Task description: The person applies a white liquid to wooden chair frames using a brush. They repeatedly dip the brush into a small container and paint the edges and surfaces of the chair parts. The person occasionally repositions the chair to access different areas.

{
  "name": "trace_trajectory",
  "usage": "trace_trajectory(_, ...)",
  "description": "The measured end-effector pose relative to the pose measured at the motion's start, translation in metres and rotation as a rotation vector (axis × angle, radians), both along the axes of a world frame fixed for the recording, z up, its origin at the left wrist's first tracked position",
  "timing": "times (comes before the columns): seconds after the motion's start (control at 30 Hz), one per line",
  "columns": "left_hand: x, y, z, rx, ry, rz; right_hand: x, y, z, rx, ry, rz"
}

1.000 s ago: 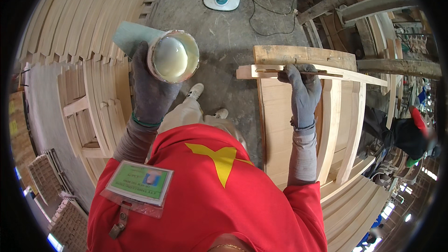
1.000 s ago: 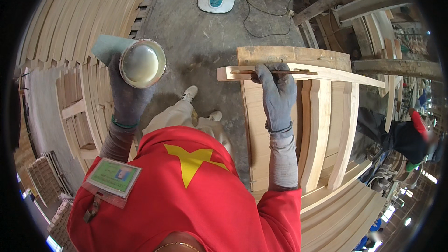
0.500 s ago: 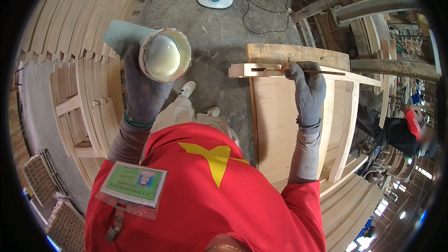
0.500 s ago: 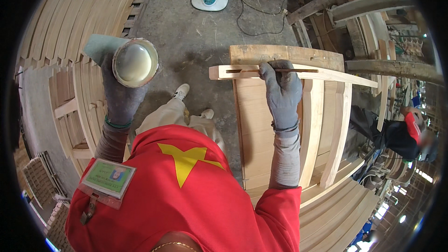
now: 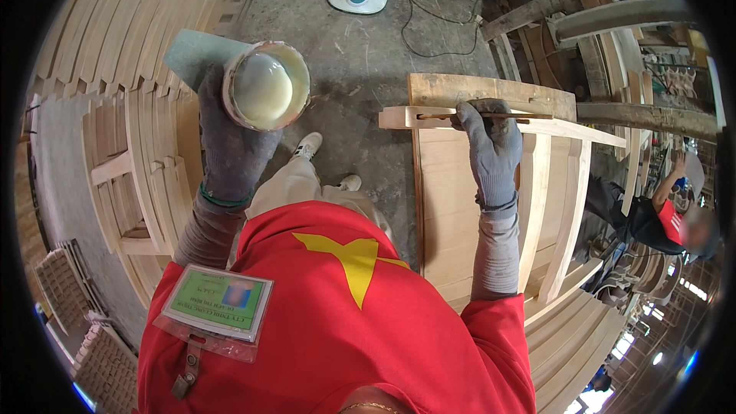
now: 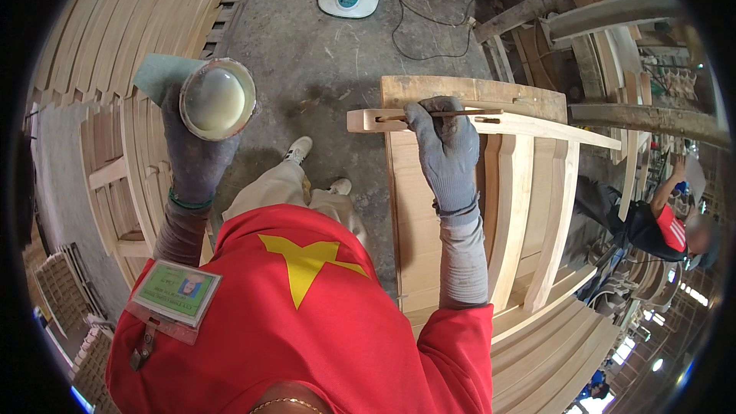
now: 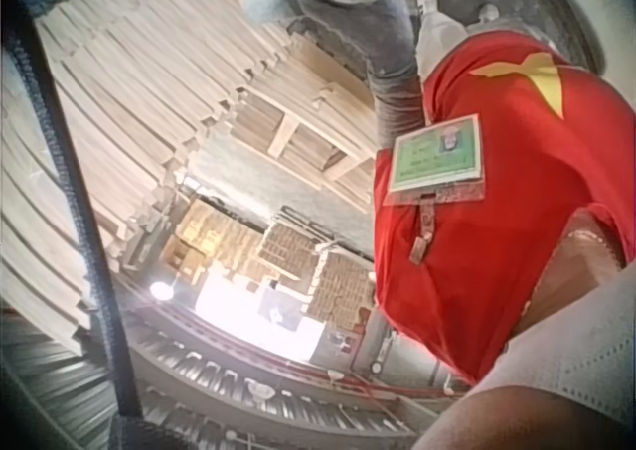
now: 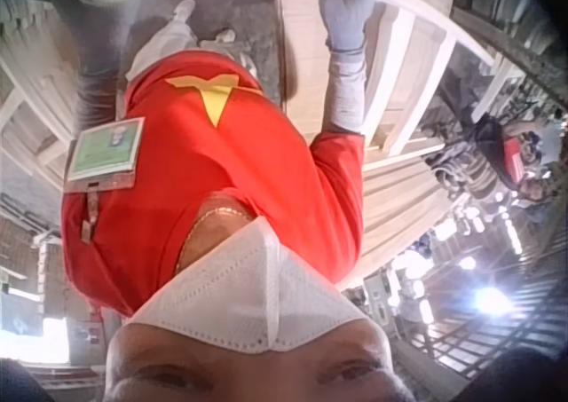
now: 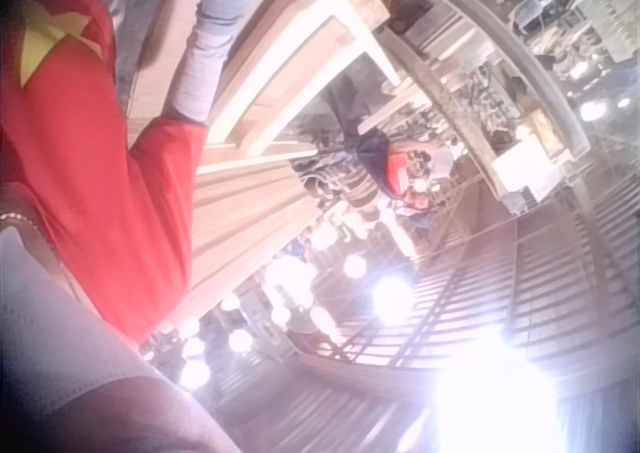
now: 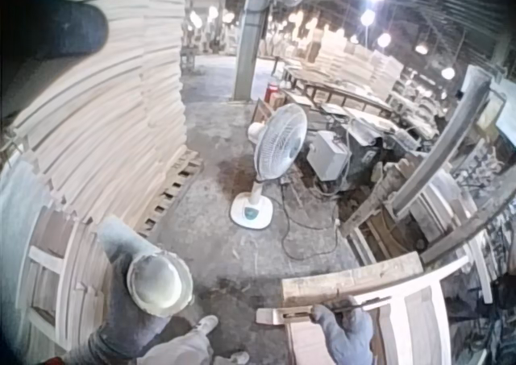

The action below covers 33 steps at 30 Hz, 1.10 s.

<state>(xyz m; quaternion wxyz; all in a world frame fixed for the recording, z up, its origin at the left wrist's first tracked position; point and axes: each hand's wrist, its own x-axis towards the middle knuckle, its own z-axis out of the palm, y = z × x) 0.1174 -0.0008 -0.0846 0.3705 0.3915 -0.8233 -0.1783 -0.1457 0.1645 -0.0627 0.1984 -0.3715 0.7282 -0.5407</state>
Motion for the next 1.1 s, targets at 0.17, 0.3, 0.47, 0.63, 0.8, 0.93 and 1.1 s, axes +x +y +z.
trace_trajectory(0.17, 0.002, -0.002, 0.001, 0.000, -0.041, -0.005, 0.000, -0.002, -0.008, 0.017, 0.021, 0.008)
trace_trajectory(0.3, 0.001, -0.004, -0.001, 0.002, -0.028, -0.008, 0.000, -0.004, -0.017, 0.044, 0.107, 0.096)
trace_trajectory(0.47, -0.003, -0.003, 0.009, 0.046, 0.082, 0.008, -0.017, 0.005, -0.004, 0.097, 0.469, 0.127)
trace_trajectory(0.63, -0.002, -0.004, 0.014, 0.029, -0.036, -0.014, -0.003, -0.003, 0.008, 0.240, 0.591, 0.240)
trace_trajectory(0.8, -0.011, -0.001, 0.028, -0.002, 0.082, -0.067, 0.002, -0.014, -0.003, 0.136, 0.396, 0.328)
trace_trajectory(0.93, -0.004, -0.001, 0.022, -0.010, 0.132, 0.014, -0.017, 0.001, 0.004, 0.141, 0.265, 0.258)
trace_trajectory(1.1, -0.007, -0.004, 0.029, 0.096, 0.187, -0.091, -0.009, -0.001, 0.006, 0.220, 0.405, 0.233)
